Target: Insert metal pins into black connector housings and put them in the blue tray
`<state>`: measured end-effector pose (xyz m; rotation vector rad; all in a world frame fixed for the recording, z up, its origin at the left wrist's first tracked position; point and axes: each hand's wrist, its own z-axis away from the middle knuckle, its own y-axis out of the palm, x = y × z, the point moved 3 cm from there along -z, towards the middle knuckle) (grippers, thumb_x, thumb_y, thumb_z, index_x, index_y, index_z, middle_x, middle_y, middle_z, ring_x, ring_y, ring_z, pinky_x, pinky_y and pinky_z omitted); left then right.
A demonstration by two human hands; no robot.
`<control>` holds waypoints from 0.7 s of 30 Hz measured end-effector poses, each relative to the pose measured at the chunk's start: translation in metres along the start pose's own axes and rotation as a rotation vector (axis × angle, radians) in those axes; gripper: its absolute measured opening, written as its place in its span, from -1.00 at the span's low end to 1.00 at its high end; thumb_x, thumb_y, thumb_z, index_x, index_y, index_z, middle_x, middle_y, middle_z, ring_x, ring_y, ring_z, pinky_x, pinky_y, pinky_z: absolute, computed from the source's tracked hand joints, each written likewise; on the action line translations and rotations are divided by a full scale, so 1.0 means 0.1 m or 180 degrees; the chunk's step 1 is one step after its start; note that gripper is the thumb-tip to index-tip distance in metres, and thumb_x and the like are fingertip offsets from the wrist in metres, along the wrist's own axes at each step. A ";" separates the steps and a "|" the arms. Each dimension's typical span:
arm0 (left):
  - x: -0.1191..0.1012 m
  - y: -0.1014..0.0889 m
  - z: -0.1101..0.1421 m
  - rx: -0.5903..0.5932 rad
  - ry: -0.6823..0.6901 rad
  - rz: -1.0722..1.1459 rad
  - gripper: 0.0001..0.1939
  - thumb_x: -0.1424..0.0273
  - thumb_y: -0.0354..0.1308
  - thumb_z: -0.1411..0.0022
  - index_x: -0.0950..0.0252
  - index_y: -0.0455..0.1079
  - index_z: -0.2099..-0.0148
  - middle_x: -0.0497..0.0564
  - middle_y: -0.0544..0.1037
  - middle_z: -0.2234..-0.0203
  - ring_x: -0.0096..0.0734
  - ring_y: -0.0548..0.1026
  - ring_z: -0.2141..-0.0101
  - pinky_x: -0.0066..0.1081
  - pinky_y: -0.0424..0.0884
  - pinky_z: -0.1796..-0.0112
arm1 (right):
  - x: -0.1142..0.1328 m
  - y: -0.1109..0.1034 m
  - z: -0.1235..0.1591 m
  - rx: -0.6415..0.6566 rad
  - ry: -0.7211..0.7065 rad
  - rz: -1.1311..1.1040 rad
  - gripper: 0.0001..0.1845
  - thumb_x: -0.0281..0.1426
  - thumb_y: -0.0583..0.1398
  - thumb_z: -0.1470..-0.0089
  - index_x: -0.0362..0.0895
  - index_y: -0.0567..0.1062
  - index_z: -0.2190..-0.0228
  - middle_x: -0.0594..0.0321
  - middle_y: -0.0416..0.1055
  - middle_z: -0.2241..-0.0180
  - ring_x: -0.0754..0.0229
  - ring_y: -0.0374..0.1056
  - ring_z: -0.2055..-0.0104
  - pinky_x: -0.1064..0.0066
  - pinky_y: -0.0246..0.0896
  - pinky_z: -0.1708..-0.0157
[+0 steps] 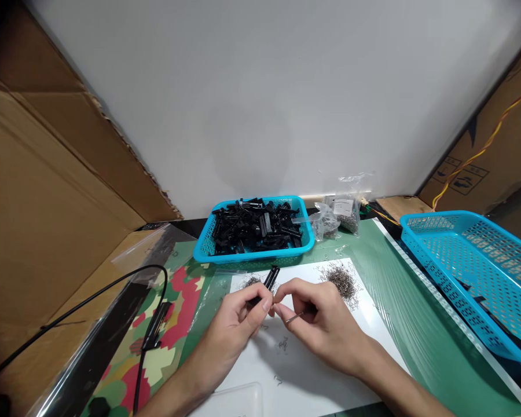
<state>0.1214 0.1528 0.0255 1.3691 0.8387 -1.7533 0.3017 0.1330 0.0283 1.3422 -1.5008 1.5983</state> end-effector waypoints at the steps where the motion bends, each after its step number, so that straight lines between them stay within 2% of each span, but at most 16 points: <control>1: 0.00 0.00 0.00 -0.0022 0.0048 0.0000 -0.57 0.03 0.11 -0.48 0.28 0.35 0.29 -0.14 0.20 0.47 -0.46 0.13 0.42 -0.44 0.06 0.39 | 0.00 0.01 0.00 0.0013 0.0105 -0.0120 -0.80 -0.28 0.22 -0.35 -0.12 0.59 0.23 0.46 -0.02 0.59 0.31 -0.08 0.55 0.42 -0.16 0.54; 5: -0.01 -0.01 0.00 -0.0135 0.0123 -0.0064 -0.58 0.04 0.10 -0.49 0.28 0.35 0.28 -0.13 0.25 0.45 -0.46 0.17 0.41 -0.45 0.09 0.38 | -0.04 0.04 -0.02 -0.0026 0.0397 -0.0611 -0.78 -0.23 0.26 -0.33 -0.12 0.60 0.24 0.45 0.00 0.57 0.31 -0.06 0.52 0.42 -0.18 0.53; 11: -0.04 0.01 0.02 -0.0193 0.0130 -0.0181 -0.58 0.05 0.05 -0.52 0.28 0.40 0.25 -0.11 0.30 0.42 -0.45 0.22 0.38 -0.45 0.14 0.35 | -0.12 0.14 -0.01 -0.0215 0.0560 -0.1221 -0.71 -0.16 0.32 -0.29 -0.15 0.61 0.29 0.46 -0.04 0.57 0.32 -0.10 0.52 0.41 -0.20 0.53; 21: -0.01 0.01 0.01 -0.0226 0.0146 -0.0245 -0.60 0.06 0.07 -0.50 0.28 0.38 0.25 -0.11 0.30 0.42 -0.44 0.22 0.39 -0.43 0.14 0.37 | -0.08 0.26 0.04 -0.0574 0.0765 -0.0993 -0.68 -0.13 0.37 -0.20 -0.15 0.63 0.30 0.45 0.01 0.60 0.31 -0.06 0.55 0.42 -0.18 0.55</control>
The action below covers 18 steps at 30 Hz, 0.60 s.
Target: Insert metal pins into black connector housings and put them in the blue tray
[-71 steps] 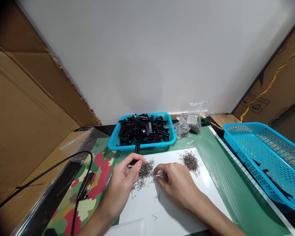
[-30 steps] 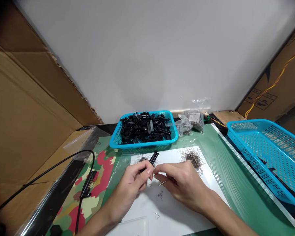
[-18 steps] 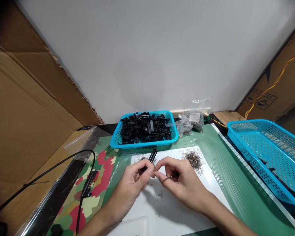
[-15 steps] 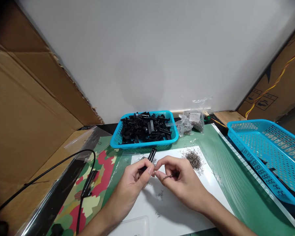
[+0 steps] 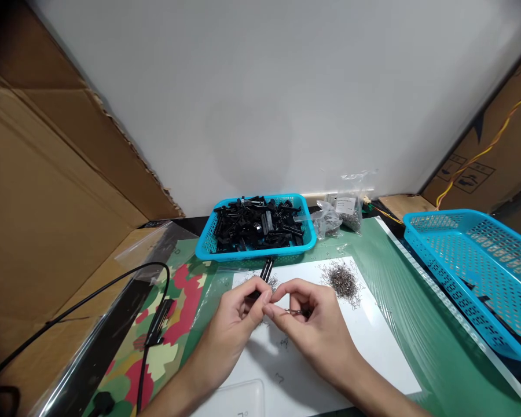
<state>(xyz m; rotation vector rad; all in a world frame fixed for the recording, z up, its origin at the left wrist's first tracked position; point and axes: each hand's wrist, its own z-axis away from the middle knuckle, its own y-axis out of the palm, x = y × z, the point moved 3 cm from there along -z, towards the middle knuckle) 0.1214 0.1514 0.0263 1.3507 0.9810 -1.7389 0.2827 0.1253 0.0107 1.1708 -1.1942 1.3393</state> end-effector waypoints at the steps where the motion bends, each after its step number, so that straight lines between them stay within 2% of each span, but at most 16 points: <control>1: 0.00 0.00 0.00 -0.0004 0.0003 -0.0033 -0.60 0.06 0.07 -0.51 0.28 0.38 0.25 -0.10 0.30 0.41 -0.43 0.23 0.39 -0.43 0.15 0.36 | 0.01 0.00 0.00 -0.0031 -0.0013 0.0045 -0.68 -0.13 0.36 -0.20 -0.15 0.63 0.31 0.45 0.02 0.60 0.31 -0.05 0.55 0.42 -0.18 0.55; 7: 0.01 0.00 -0.02 -0.0048 0.0005 -0.0093 -0.61 0.07 0.07 -0.51 0.27 0.38 0.25 -0.09 0.34 0.39 -0.41 0.26 0.36 -0.42 0.17 0.33 | 0.02 0.01 0.01 -0.0093 -0.0043 0.0077 -0.72 -0.19 0.30 -0.26 -0.16 0.58 0.34 0.44 -0.01 0.58 0.31 -0.06 0.54 0.41 -0.19 0.56; 11: 0.02 0.00 0.00 -0.0007 -0.0109 -0.0061 -0.59 0.03 0.05 -0.51 0.25 0.42 0.21 -0.07 0.36 0.35 -0.40 0.28 0.33 -0.41 0.19 0.29 | 0.01 -0.01 -0.01 -0.0168 -0.0153 0.0185 -0.80 -0.27 0.28 -0.27 -0.15 0.57 0.33 0.43 0.07 0.57 0.31 0.00 0.54 0.43 -0.13 0.55; 15: 0.02 -0.01 0.06 -0.0021 -0.0288 0.0077 -0.53 -0.02 -0.13 -0.56 0.19 0.42 0.12 -0.07 0.27 0.34 -0.36 0.26 0.29 -0.39 0.21 0.24 | 0.06 -0.08 -0.01 -0.0277 -0.0525 0.0550 -0.84 -0.32 0.26 -0.27 -0.12 0.62 0.30 0.43 0.10 0.61 0.30 0.01 0.57 0.43 -0.11 0.58; 18: 0.01 -0.01 0.09 0.0038 -0.0282 0.0058 -0.59 -0.01 -0.15 -0.57 0.13 0.37 0.00 -0.07 0.29 0.30 -0.34 0.29 0.24 -0.36 0.25 0.16 | 0.14 -0.15 0.01 -0.0513 -0.0985 0.0968 -0.88 -0.36 0.28 -0.26 -0.09 0.66 0.28 0.44 0.11 0.63 0.31 -0.01 0.61 0.42 -0.12 0.60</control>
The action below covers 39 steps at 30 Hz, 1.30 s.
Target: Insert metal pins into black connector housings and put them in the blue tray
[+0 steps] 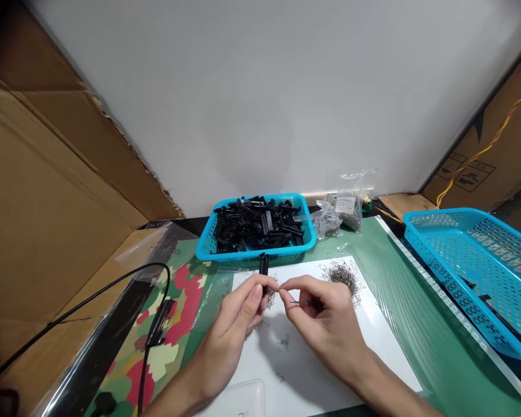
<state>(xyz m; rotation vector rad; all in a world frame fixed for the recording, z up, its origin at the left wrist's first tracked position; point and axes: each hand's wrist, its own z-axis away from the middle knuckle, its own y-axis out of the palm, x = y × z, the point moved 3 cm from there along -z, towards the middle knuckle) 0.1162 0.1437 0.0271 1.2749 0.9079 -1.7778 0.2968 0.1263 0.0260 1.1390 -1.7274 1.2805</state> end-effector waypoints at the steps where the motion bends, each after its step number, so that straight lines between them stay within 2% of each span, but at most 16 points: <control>1: 0.00 0.00 0.01 0.0001 0.0041 -0.0023 -0.64 0.00 -0.12 -0.57 0.11 0.33 -0.03 -0.07 0.31 0.28 -0.34 0.31 0.22 -0.36 0.25 0.14 | 0.02 -0.03 -0.01 -0.0097 -0.0157 0.0136 -0.89 -0.37 0.29 -0.26 -0.09 0.66 0.27 0.44 0.12 0.64 0.32 -0.02 0.62 0.42 -0.11 0.61; 3: -0.01 0.02 0.01 0.0021 0.0129 0.0043 -0.73 0.04 -0.04 -0.56 0.09 0.24 -0.06 -0.08 0.37 0.21 -0.35 0.34 0.18 -0.37 0.26 0.11 | 0.06 -0.10 -0.01 -0.0263 -0.0474 0.0387 -0.91 -0.40 0.30 -0.26 -0.08 0.66 0.25 0.43 0.19 0.63 0.33 -0.01 0.63 0.42 -0.09 0.62; 5: -0.01 0.04 0.01 0.0084 0.0181 0.0250 -0.74 0.08 0.05 -0.54 0.05 0.15 -0.10 -0.10 0.42 0.15 -0.38 0.37 0.17 -0.38 0.28 0.12 | 0.09 -0.14 -0.02 -0.0323 -0.0855 0.0656 -0.92 -0.46 0.29 -0.27 -0.09 0.64 0.24 0.41 0.29 0.61 0.33 0.05 0.63 0.43 -0.03 0.61; 9: -0.01 0.05 -0.02 0.0000 0.0260 0.0378 -0.47 0.13 0.20 -0.47 -0.03 0.02 -0.31 -0.15 0.43 0.23 -0.45 0.32 0.32 -0.42 0.25 0.24 | 0.09 -0.18 0.00 -0.0102 -0.1742 0.1271 -0.84 -0.59 0.24 -0.29 -0.12 0.59 0.19 0.41 0.30 0.61 0.33 0.15 0.61 0.42 0.05 0.54; 10: -0.02 0.05 -0.03 -0.0022 0.0286 0.0317 -0.44 0.14 0.23 -0.46 -0.02 0.05 -0.34 -0.14 0.44 0.23 -0.45 0.32 0.33 -0.41 0.25 0.26 | 0.08 -0.18 0.01 0.0002 -0.1883 0.1385 -0.82 -0.60 0.22 -0.31 -0.14 0.58 0.16 0.41 0.30 0.61 0.33 0.16 0.61 0.41 0.04 0.53; 12: -0.02 0.04 -0.05 0.0000 0.0305 0.0185 -0.50 0.14 0.26 -0.43 0.05 0.24 -0.31 -0.09 0.49 0.18 -0.43 0.35 0.31 -0.40 0.25 0.26 | 0.05 -0.19 0.03 0.0225 -0.2010 0.1539 -0.82 -0.59 0.18 -0.34 -0.16 0.56 0.11 0.39 0.32 0.58 0.33 0.18 0.59 0.39 0.01 0.53; 15: -0.02 0.02 -0.07 0.0048 0.0301 0.0020 -0.66 0.11 0.28 -0.41 0.17 0.48 -0.10 -0.03 0.55 0.17 -0.38 0.40 0.27 -0.38 0.27 0.27 | 0.06 -0.20 0.05 0.0417 -0.2161 0.1686 -0.79 -0.60 0.15 -0.36 -0.22 0.53 0.05 0.38 0.29 0.57 0.29 0.14 0.58 0.33 -0.07 0.53; 19: 0.01 0.01 -0.07 0.0046 0.0289 0.0077 -0.71 0.13 0.28 -0.41 0.19 0.52 -0.03 0.00 0.59 0.15 -0.31 0.46 0.21 -0.38 0.29 0.26 | 0.13 -0.21 0.06 0.0519 -0.2491 0.1682 -0.71 -0.67 0.08 -0.37 -0.34 0.45 -0.06 0.37 0.24 0.57 0.25 0.08 0.55 0.30 -0.11 0.52; 22: 0.04 0.01 -0.07 -0.0014 0.0297 0.0104 -0.73 0.16 0.31 -0.39 0.20 0.52 -0.01 -0.01 0.58 0.15 -0.33 0.47 0.21 -0.40 0.30 0.25 | 0.16 -0.22 0.04 0.0601 -0.2554 0.1668 -0.70 -0.67 0.03 -0.39 -0.38 0.44 -0.06 0.35 0.23 0.56 0.23 0.08 0.54 0.30 -0.12 0.51; 25: 0.04 0.00 -0.08 -0.0035 0.0274 0.0124 -0.70 0.17 0.35 -0.35 0.23 0.55 -0.02 -0.02 0.56 0.21 -0.39 0.42 0.28 -0.43 0.28 0.29 | 0.13 -0.23 0.02 0.0671 -0.2431 0.1625 -0.71 -0.63 0.02 -0.43 -0.31 0.49 -0.02 0.35 0.19 0.55 0.25 0.04 0.53 0.31 -0.15 0.50; 29: 0.01 0.02 -0.09 0.0279 0.0084 0.0406 -0.72 0.21 0.40 -0.30 0.31 0.60 0.07 -0.11 0.39 0.47 -0.54 0.22 0.47 -0.50 0.16 0.45 | 0.07 -0.27 -0.01 0.0610 -0.2332 0.1314 -0.73 -0.61 0.07 -0.42 -0.20 0.56 0.07 0.39 0.11 0.55 0.28 -0.05 0.55 0.33 -0.24 0.52; 31: 0.01 0.03 -0.09 0.0491 -0.0114 0.0598 -0.67 0.19 0.40 -0.30 0.35 0.60 0.06 -0.13 0.35 0.51 -0.59 0.13 0.52 -0.53 0.07 0.53 | 0.05 -0.28 -0.04 0.0691 -0.2255 0.1113 -0.73 -0.60 0.09 -0.43 -0.17 0.59 0.12 0.40 0.09 0.55 0.29 -0.07 0.56 0.34 -0.24 0.53; 34: 0.00 0.06 -0.08 0.0706 -0.0342 0.0881 -0.56 0.13 0.36 -0.33 0.42 0.55 -0.03 -0.02 0.53 0.43 -0.64 0.12 0.58 -0.54 0.03 0.59 | 0.05 -0.28 -0.07 0.0814 -0.2081 0.0841 -0.74 -0.56 0.12 -0.44 -0.13 0.61 0.17 0.41 0.10 0.56 0.32 -0.02 0.57 0.37 -0.18 0.54; 36: -0.02 0.08 -0.08 0.0784 -0.0347 0.0967 -0.57 0.11 0.30 -0.38 0.44 0.54 0.00 0.06 0.61 0.39 -0.68 0.13 0.62 -0.55 0.02 0.62 | 0.05 -0.28 -0.08 0.0789 -0.1981 0.0677 -0.78 -0.53 0.16 -0.43 -0.13 0.62 0.21 0.42 0.16 0.56 0.34 0.05 0.58 0.39 -0.13 0.54; 39: -0.06 0.10 -0.08 0.0900 -0.0274 0.0935 -0.58 0.11 0.22 -0.45 0.45 0.54 0.09 0.10 0.64 0.44 -0.70 0.12 0.65 -0.55 -0.04 0.63 | 0.06 -0.26 -0.08 0.0685 -0.1869 0.0520 -0.86 -0.48 0.24 -0.39 -0.15 0.60 0.26 0.41 0.27 0.55 0.37 0.12 0.58 0.42 -0.09 0.55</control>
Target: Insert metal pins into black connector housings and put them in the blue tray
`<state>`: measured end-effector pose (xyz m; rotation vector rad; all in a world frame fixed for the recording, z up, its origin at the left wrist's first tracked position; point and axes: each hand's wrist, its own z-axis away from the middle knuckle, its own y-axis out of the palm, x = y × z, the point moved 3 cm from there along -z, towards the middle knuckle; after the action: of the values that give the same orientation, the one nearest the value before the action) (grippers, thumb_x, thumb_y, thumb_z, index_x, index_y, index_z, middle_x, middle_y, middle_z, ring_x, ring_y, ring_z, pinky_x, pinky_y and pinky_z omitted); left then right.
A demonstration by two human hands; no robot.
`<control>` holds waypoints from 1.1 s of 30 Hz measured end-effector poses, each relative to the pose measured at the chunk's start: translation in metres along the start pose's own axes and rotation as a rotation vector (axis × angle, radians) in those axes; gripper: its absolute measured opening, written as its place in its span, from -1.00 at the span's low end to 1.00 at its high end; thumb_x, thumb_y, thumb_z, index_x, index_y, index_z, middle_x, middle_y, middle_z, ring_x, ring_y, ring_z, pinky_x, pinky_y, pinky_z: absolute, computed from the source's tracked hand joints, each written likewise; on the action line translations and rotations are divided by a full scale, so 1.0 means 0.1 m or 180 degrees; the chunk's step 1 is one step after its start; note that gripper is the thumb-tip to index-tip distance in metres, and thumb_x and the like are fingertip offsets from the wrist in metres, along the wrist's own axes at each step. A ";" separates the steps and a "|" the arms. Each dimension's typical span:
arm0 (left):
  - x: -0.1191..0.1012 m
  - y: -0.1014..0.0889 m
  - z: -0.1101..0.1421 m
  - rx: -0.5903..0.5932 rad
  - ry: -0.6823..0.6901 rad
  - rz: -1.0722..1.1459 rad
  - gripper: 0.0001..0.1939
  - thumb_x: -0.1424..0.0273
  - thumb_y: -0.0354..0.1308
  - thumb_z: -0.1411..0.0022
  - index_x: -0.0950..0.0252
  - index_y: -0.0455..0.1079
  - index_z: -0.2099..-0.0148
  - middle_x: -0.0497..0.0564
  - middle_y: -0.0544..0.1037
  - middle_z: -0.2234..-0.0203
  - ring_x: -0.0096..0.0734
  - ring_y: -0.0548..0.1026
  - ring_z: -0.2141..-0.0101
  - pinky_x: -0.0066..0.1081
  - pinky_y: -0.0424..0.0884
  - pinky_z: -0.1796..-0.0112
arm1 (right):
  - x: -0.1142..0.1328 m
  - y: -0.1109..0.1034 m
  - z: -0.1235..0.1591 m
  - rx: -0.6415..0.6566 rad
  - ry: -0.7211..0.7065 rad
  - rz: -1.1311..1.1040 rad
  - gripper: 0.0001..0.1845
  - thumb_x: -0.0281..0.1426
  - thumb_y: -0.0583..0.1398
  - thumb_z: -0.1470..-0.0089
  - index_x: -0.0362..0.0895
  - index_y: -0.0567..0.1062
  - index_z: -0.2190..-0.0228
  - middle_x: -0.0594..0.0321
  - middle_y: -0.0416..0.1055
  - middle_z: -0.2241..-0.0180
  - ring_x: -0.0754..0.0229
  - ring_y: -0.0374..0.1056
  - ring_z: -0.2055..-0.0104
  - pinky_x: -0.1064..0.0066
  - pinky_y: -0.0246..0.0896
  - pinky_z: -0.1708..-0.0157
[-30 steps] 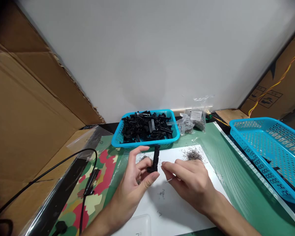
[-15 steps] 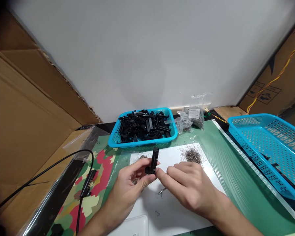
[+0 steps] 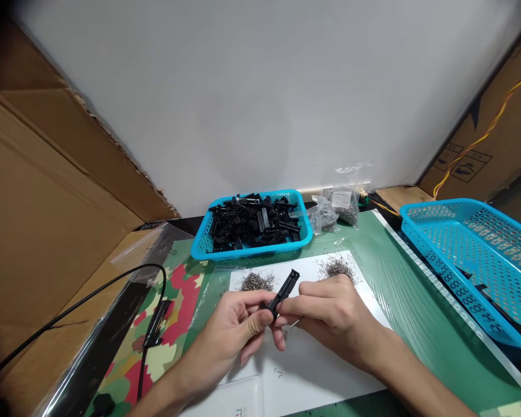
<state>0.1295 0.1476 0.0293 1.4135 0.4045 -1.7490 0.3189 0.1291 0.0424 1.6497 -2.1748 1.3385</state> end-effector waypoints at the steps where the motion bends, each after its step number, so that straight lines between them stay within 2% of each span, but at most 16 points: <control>1: -0.01 0.00 0.00 0.0031 0.0022 -0.0010 -0.58 0.11 0.20 -0.46 0.45 0.54 0.10 0.10 0.64 0.45 -0.70 0.12 0.66 -0.55 -0.06 0.63 | 0.00 0.01 0.00 -0.0018 0.0037 -0.0008 -0.88 -0.47 0.26 -0.38 -0.16 0.59 0.26 0.40 0.30 0.55 0.37 0.14 0.58 0.42 -0.07 0.55; 7: 0.03 -0.04 0.00 0.0252 0.0052 0.0095 -0.47 0.00 0.10 -0.49 0.43 0.51 0.18 0.16 0.66 0.46 -0.65 0.16 0.65 -0.53 -0.04 0.61 | 0.00 0.02 0.01 -0.0079 0.0185 -0.0117 -0.98 -0.48 0.30 -0.33 -0.14 0.55 0.21 0.38 0.43 0.50 0.36 0.22 0.56 0.44 0.03 0.53; 10: 0.06 -0.06 0.01 0.0261 0.0041 0.0080 -0.47 -0.01 0.12 -0.48 0.43 0.51 0.19 0.16 0.66 0.49 -0.64 0.11 0.65 -0.51 -0.09 0.61 | -0.02 0.00 -0.01 -0.0127 0.0263 -0.0261 -0.91 -0.48 0.34 -0.29 -0.12 0.57 0.16 0.38 0.45 0.50 0.35 0.24 0.56 0.45 0.07 0.51; 14: 0.08 -0.05 0.03 0.0376 -0.0004 0.0084 -0.43 -0.02 0.06 -0.51 0.44 0.54 0.16 0.16 0.65 0.53 -0.60 0.07 0.64 -0.48 -0.11 0.60 | -0.02 -0.02 -0.01 0.0135 0.0209 -0.0561 -0.83 -0.49 0.30 -0.34 -0.12 0.59 0.04 0.33 0.54 0.45 0.35 0.38 0.50 0.49 0.14 0.47; 17: 0.08 -0.03 0.03 0.0417 -0.0072 0.0008 -0.40 -0.02 -0.01 -0.53 0.43 0.56 0.15 0.13 0.63 0.55 -0.57 0.06 0.63 -0.46 -0.10 0.58 | -0.03 -0.05 0.01 0.0335 0.0171 -0.0413 -0.83 -0.51 0.24 -0.38 -0.12 0.60 0.04 0.36 0.48 0.49 0.36 0.32 0.52 0.47 0.07 0.49; 19: 0.05 -0.03 0.03 0.0261 0.0017 -0.0286 -0.41 0.00 0.00 -0.54 0.41 0.59 0.22 0.10 0.63 0.51 -0.55 0.13 0.59 -0.46 0.00 0.53 | -0.04 -0.08 0.03 0.0419 0.0115 -0.0132 -0.81 -0.52 0.19 -0.41 -0.14 0.61 0.08 0.38 0.40 0.52 0.35 0.25 0.54 0.42 0.00 0.50; 21: 0.02 -0.04 0.02 -0.0058 0.0213 -0.0683 -0.46 0.04 0.09 -0.51 0.37 0.59 0.31 0.07 0.62 0.45 -0.49 0.30 0.47 -0.47 0.16 0.42 | -0.06 -0.10 0.05 0.0507 0.0085 0.0131 -0.79 -0.50 0.15 -0.44 -0.14 0.61 0.11 0.38 0.36 0.53 0.35 0.20 0.54 0.39 -0.05 0.50; 22: 0.02 -0.06 0.02 -0.0265 0.0295 -0.0870 -0.52 0.06 0.16 -0.48 0.34 0.61 0.30 0.04 0.61 0.41 -0.46 0.35 0.42 -0.46 0.20 0.37 | -0.07 -0.11 0.06 0.0563 0.0091 0.0256 -0.78 -0.48 0.14 -0.45 -0.14 0.61 0.12 0.38 0.35 0.52 0.34 0.19 0.54 0.38 -0.07 0.49; 24: 0.02 -0.10 0.02 -0.0663 0.0371 -0.1210 -0.66 0.07 0.28 -0.39 0.25 0.64 0.13 -0.02 0.59 0.33 -0.46 0.34 0.41 -0.45 0.21 0.36 | -0.10 -0.12 0.08 0.0634 0.0082 0.0526 -0.76 -0.46 0.12 -0.47 -0.14 0.62 0.12 0.38 0.33 0.53 0.33 0.15 0.55 0.36 -0.10 0.49; 26: 0.03 -0.14 0.02 -0.0999 0.0472 -0.1585 -0.65 0.11 0.40 -0.28 0.14 0.60 -0.03 -0.07 0.59 0.24 -0.49 0.27 0.46 -0.44 0.19 0.41 | -0.11 -0.12 0.09 0.0665 0.0044 0.0744 -0.74 -0.46 0.11 -0.47 -0.15 0.62 0.13 0.39 0.31 0.54 0.31 0.11 0.56 0.34 -0.12 0.50; 27: 0.04 -0.15 0.02 -0.1109 0.0578 -0.1795 -0.65 0.14 0.44 -0.25 0.12 0.60 -0.03 -0.08 0.59 0.20 -0.49 0.27 0.45 -0.45 0.20 0.41 | -0.12 -0.11 0.10 0.0678 0.0025 0.0816 -0.74 -0.46 0.11 -0.47 -0.15 0.62 0.12 0.38 0.31 0.54 0.31 0.10 0.57 0.33 -0.13 0.50; 30: 0.05 -0.16 0.03 -0.1160 0.0881 -0.2219 -0.80 0.27 0.43 -0.27 0.12 0.61 0.06 -0.09 0.60 0.22 -0.46 0.38 0.40 -0.45 0.29 0.35 | -0.12 -0.06 0.11 0.0835 -0.0003 0.0919 -0.71 -0.45 0.09 -0.48 -0.17 0.63 0.13 0.37 0.31 0.55 0.28 0.09 0.57 0.30 -0.16 0.50; 33: 0.04 -0.16 0.03 -0.1077 0.0913 -0.2477 -0.88 0.35 0.37 -0.32 0.13 0.64 0.09 -0.08 0.64 0.26 -0.46 0.42 0.44 -0.44 0.32 0.38 | -0.12 -0.02 0.11 0.1150 0.0145 0.0924 -0.67 -0.46 0.07 -0.48 -0.15 0.64 0.17 0.34 0.34 0.54 0.27 0.13 0.58 0.29 -0.14 0.50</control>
<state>0.1157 0.1532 0.0223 1.3417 1.4911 -1.9179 0.3297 0.1300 0.0299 1.4178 -2.3200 1.9252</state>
